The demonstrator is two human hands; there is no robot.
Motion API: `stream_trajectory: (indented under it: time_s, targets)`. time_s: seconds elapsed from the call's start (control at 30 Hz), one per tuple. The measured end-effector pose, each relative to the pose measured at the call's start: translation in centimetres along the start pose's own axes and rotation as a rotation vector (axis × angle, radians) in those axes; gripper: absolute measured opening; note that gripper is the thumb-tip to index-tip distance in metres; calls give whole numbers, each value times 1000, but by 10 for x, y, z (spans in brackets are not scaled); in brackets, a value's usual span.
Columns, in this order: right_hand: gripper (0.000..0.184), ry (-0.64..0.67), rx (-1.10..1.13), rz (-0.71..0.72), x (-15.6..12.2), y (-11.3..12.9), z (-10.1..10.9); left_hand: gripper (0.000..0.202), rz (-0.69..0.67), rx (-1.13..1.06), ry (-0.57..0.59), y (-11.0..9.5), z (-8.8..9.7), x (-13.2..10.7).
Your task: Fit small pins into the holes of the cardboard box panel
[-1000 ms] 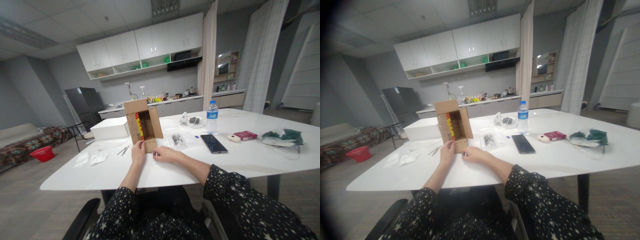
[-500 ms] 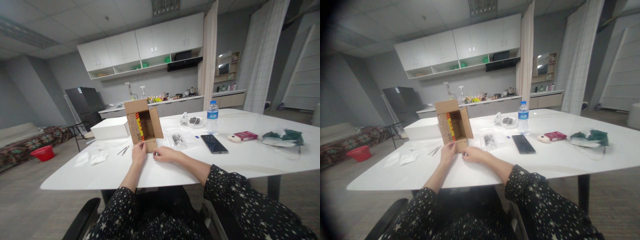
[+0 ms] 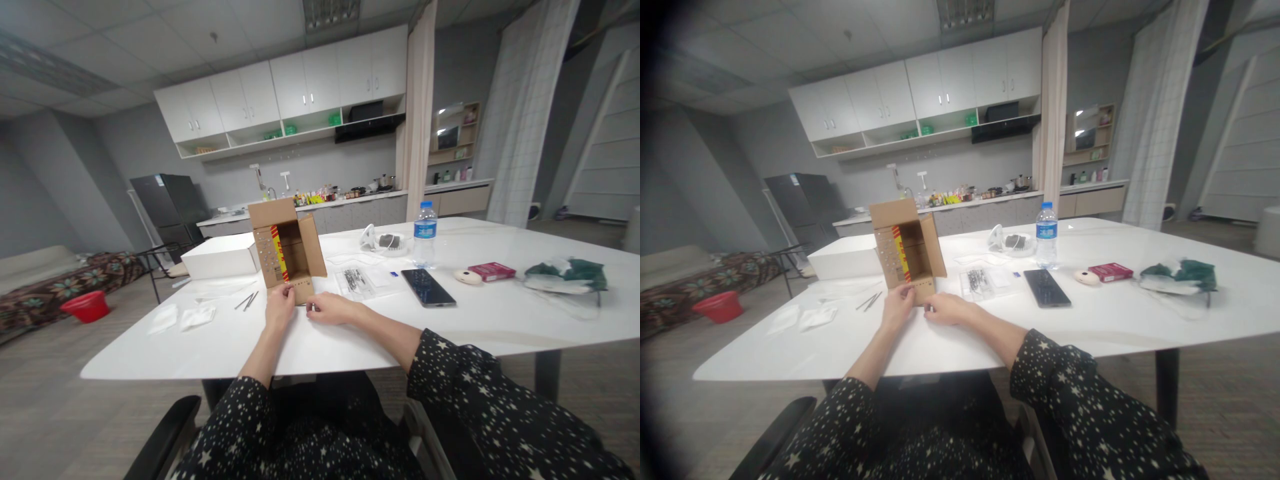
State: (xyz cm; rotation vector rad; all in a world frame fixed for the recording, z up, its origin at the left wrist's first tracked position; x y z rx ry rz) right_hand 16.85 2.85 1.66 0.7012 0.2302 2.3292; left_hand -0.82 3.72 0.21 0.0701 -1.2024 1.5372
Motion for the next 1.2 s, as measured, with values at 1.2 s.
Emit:
stream_trajectory:
  time_s: [1.2]
  targets:
    - [20, 3, 20, 8, 1, 1, 0, 23, -169, 86, 219, -9, -4, -10]
Point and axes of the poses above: each hand's wrist, its own x-axis towards the middle knuckle, its own z-axis out of the back of the hand, y = z × x, the point moved 2 cm from there along x, towards the middle knuckle, and after that the axes turned 12 degrees about -y, right-handed, at the moved point
